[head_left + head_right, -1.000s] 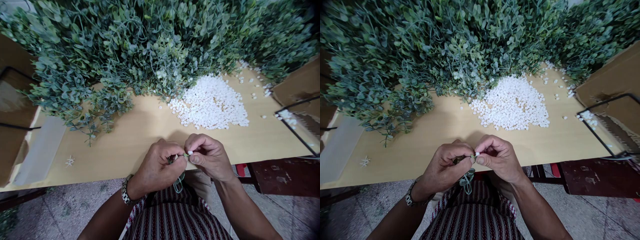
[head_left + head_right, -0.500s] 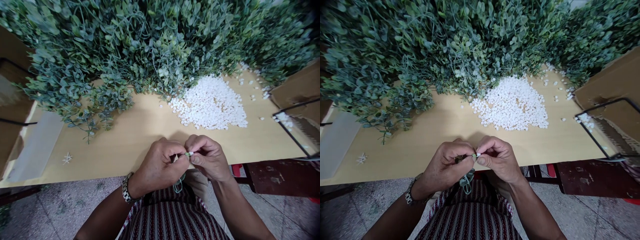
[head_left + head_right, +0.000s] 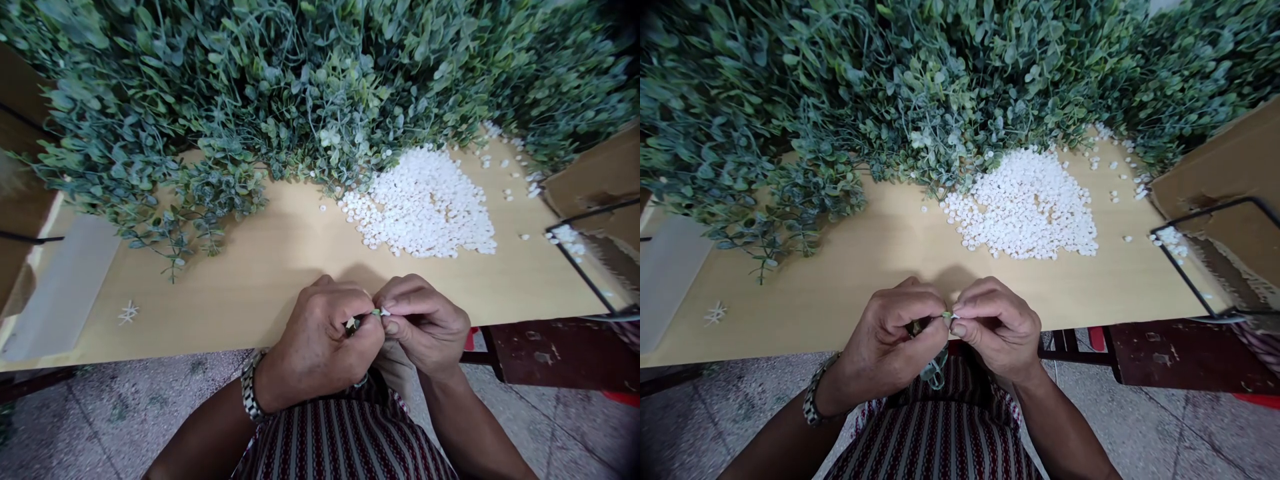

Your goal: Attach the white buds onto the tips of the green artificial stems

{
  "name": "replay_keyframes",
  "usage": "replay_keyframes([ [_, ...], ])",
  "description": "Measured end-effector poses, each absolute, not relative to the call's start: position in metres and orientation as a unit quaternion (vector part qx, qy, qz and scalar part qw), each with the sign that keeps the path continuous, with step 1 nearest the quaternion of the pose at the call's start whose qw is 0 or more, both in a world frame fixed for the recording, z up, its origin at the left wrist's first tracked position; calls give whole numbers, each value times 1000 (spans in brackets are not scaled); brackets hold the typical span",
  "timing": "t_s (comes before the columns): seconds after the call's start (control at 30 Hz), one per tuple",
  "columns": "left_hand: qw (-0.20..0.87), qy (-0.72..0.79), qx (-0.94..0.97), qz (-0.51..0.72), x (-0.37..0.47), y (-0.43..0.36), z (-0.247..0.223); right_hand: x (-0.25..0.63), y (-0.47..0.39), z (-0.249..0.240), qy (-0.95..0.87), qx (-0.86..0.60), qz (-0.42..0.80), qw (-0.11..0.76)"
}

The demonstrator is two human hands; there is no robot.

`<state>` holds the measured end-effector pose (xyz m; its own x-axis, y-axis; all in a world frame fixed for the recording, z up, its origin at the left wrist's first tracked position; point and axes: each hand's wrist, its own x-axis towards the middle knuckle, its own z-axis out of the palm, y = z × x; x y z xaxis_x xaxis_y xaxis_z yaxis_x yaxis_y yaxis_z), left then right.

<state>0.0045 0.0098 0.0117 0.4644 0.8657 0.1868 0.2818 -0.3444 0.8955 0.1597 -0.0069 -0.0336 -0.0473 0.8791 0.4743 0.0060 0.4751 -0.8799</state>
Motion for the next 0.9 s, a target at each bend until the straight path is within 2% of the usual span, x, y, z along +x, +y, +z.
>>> replay_keyframes([
  [0.17, 393, 380, 758, 356, 3, 9, 11, 163, -9, -37, -632, -357, 365, 583],
  [0.5, 289, 323, 856, 282, -3, 10, 13, 168, 0, -32, -525, -308, 598, 522],
  [0.7, 255, 298, 884, 256, -8, 11, 12, 171, 2, -29, -542, -302, 612, 491],
  [0.9, 244, 293, 883, 272, -8, 12, 7, 168, 1, -28, -535, -294, 610, 505],
])
